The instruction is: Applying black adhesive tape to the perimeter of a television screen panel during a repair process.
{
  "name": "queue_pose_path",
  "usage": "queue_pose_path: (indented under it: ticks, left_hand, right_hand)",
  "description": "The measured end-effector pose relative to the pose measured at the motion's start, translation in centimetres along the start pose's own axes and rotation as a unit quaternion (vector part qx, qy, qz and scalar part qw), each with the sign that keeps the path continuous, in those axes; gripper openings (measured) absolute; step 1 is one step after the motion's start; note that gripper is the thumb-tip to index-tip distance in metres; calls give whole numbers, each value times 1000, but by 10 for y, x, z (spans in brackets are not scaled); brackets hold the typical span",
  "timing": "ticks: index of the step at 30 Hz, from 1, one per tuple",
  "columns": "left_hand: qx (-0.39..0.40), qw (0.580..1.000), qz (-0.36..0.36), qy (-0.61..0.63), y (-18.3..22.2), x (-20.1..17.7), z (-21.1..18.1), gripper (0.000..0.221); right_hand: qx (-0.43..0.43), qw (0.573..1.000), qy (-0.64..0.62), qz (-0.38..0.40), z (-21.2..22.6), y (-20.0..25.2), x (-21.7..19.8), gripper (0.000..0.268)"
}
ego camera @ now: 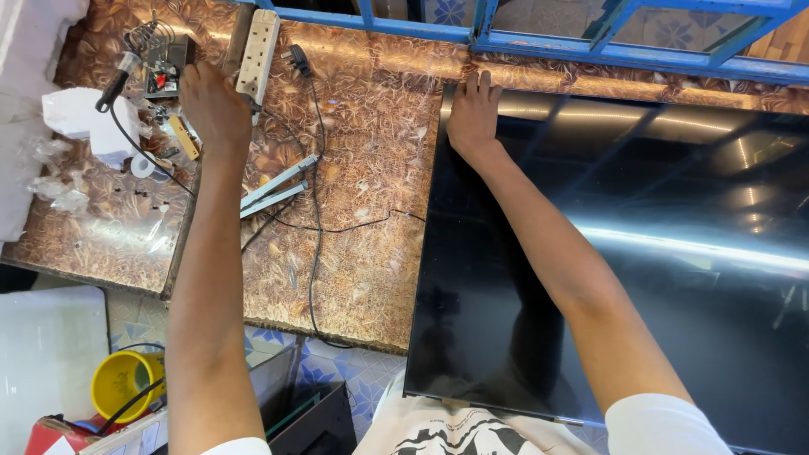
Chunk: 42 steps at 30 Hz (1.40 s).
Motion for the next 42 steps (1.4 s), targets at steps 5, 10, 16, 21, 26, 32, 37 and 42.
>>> queue_pose_path:
  ticks: [5,10,16,21,26,32,37,42]
  left_hand:
    - [-20,998,-31,60,10,1,23,14]
    - [-67,977,-27,201,9,11,12,16]
    - [-61,939,-32,337,-5,22,-15,21]
    - [-21,948,3,317,-5,21,-41,32]
    - [-39,975,46,213,-2,32,-69,2]
    - [16,975,42,219,6,45,-109,13]
    - [54,966,65,243,14,40,-129,12]
    - [46,971,68,226,18,66,-123,16]
  right_hand:
    - [-7,1000,-18,-6,13,-7,1,42]
    - [-27,998,-53,36,12,-7,-5,42]
    - [-56,991,-122,0,-31,11,-14,40]
    - [1,993,-115,-19,-61,26,-19,35]
    - [-11,993,-81,-80,-39,18,-19,28]
    - [-25,993,-107,-36,-14,2,-13,30]
    - [-39,993,-103,-35,-38,8,-11,38]
    - [-8,997,-79,-21,-36,11,-18,33]
Point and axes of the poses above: each hand's wrist, its own y-axis away from the middle knuckle, its own x-axis out of the palm, z = x × y, the point moved 5 cm from there along -y, towards the middle knuckle, and after that the axes turned 3 degrees about z, right-handed, at the moved point
